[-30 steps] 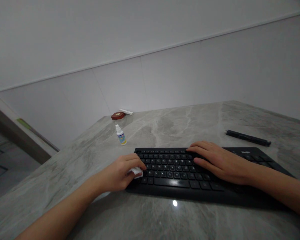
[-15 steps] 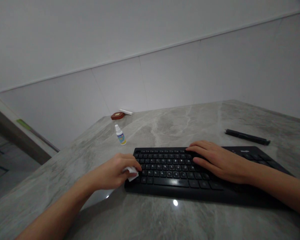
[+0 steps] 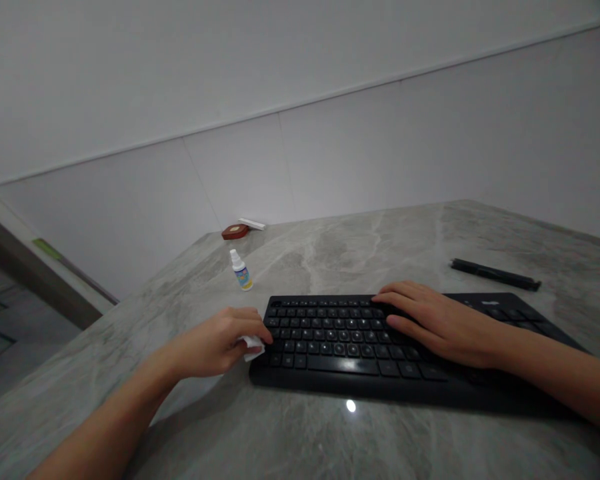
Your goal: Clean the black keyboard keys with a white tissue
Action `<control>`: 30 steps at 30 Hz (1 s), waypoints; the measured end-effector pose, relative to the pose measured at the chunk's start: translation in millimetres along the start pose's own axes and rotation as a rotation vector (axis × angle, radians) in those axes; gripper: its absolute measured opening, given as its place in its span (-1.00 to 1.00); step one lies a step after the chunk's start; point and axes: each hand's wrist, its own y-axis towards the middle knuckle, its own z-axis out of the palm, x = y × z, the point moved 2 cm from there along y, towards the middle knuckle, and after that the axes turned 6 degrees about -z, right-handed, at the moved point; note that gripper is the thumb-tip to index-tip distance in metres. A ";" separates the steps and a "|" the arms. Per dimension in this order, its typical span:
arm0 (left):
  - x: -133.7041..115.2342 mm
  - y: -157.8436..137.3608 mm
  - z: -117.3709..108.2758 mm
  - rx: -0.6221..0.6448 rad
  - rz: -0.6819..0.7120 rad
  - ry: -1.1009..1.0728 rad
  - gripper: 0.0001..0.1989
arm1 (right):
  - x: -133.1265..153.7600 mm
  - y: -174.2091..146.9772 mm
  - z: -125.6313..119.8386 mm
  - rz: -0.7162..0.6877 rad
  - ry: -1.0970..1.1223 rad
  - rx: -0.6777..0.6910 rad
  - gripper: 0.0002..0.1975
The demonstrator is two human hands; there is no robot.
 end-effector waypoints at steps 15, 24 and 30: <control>-5.5 13.1 12.0 -0.025 0.033 -0.019 -0.68 | -1.6 -0.9 1.0 0.002 0.000 0.004 -0.49; 1.2 7.3 12.9 -0.044 0.041 -0.009 -0.70 | -1.2 -0.2 1.0 -0.002 -0.003 -0.015 -0.49; -5.6 16.4 25.5 -0.118 0.049 -0.014 -0.68 | -3.0 -1.0 1.7 0.010 0.002 -0.001 -0.49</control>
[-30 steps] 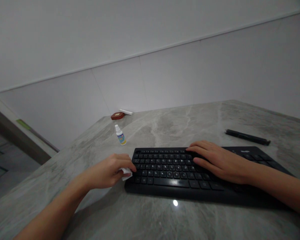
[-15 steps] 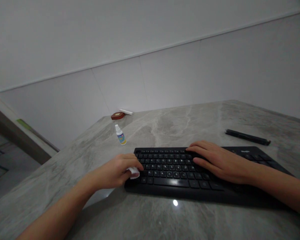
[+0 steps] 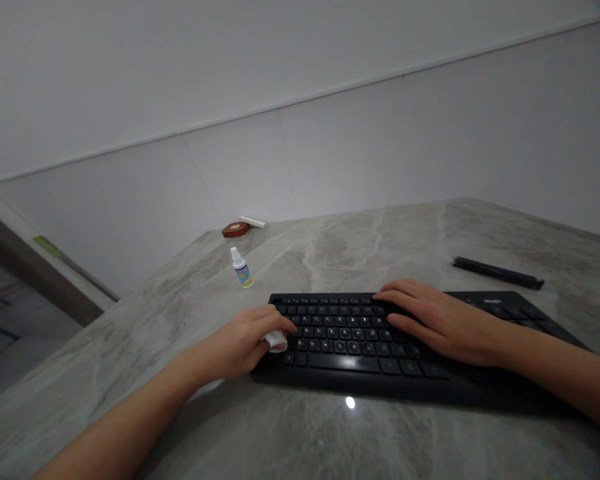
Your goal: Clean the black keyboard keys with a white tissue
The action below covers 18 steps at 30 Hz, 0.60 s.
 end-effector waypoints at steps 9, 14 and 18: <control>12.1 -15.5 -22.2 0.119 -0.200 0.055 -0.75 | 1.0 0.4 -0.2 -0.004 0.011 0.012 -0.51; 15.4 -17.7 -19.5 0.099 -0.135 0.041 -0.62 | 1.9 0.8 -0.6 -0.010 0.011 0.006 -0.53; 10.2 -10.0 -7.0 0.040 -0.028 0.001 -0.61 | 1.7 1.0 -0.2 -0.004 -0.007 0.020 -0.50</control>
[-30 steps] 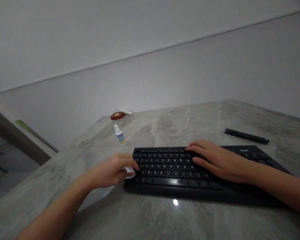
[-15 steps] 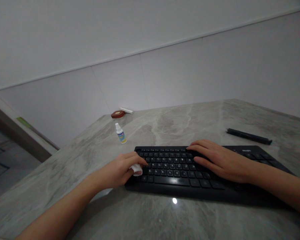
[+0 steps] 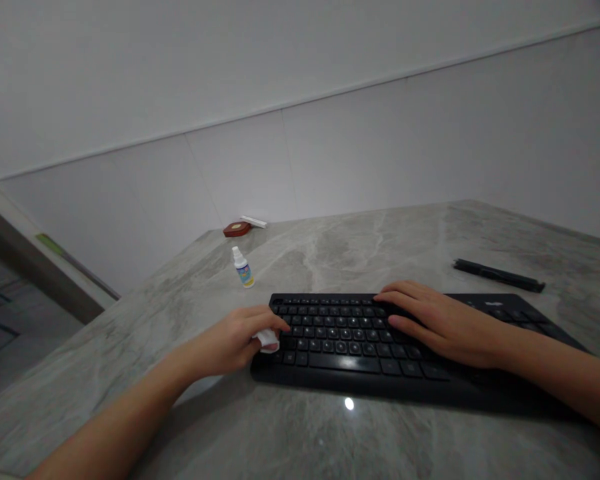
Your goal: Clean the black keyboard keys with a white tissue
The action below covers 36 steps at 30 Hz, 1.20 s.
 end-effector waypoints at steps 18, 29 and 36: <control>-1.6 0.3 -7.4 0.007 0.003 -0.010 -0.64 | -0.3 0.1 0.0 0.002 0.000 -0.008 -0.48; -11.3 5.2 -13.5 0.069 -0.035 -0.012 -0.63 | 0.9 0.4 -1.0 -0.004 0.005 -0.011 -0.48; -5.7 6.5 -4.6 -0.022 0.116 -0.030 -0.59 | -2.6 -0.8 1.8 -0.004 -0.001 -0.024 -0.50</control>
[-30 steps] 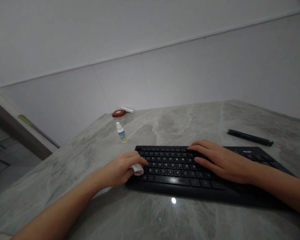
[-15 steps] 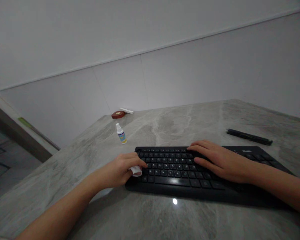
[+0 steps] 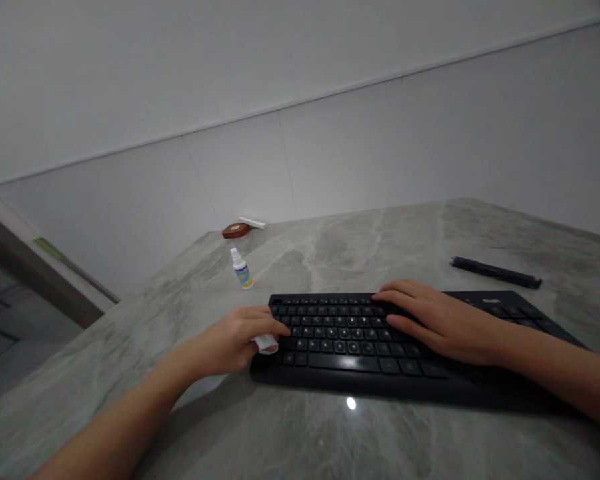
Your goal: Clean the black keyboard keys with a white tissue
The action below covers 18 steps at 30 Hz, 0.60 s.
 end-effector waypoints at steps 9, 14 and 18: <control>-4.9 5.2 -5.4 0.069 -0.092 -0.020 -0.72 | -1.0 -0.8 0.2 0.008 -0.001 0.004 -0.49; -2.1 -1.1 -15.1 0.105 -0.171 0.038 -0.78 | 0.1 -0.4 -0.7 -0.001 -0.001 -0.004 -0.48; 1.4 -3.5 -12.1 0.071 -0.121 0.027 -0.71 | -0.3 -0.3 -0.1 -0.004 -0.001 -0.011 -0.49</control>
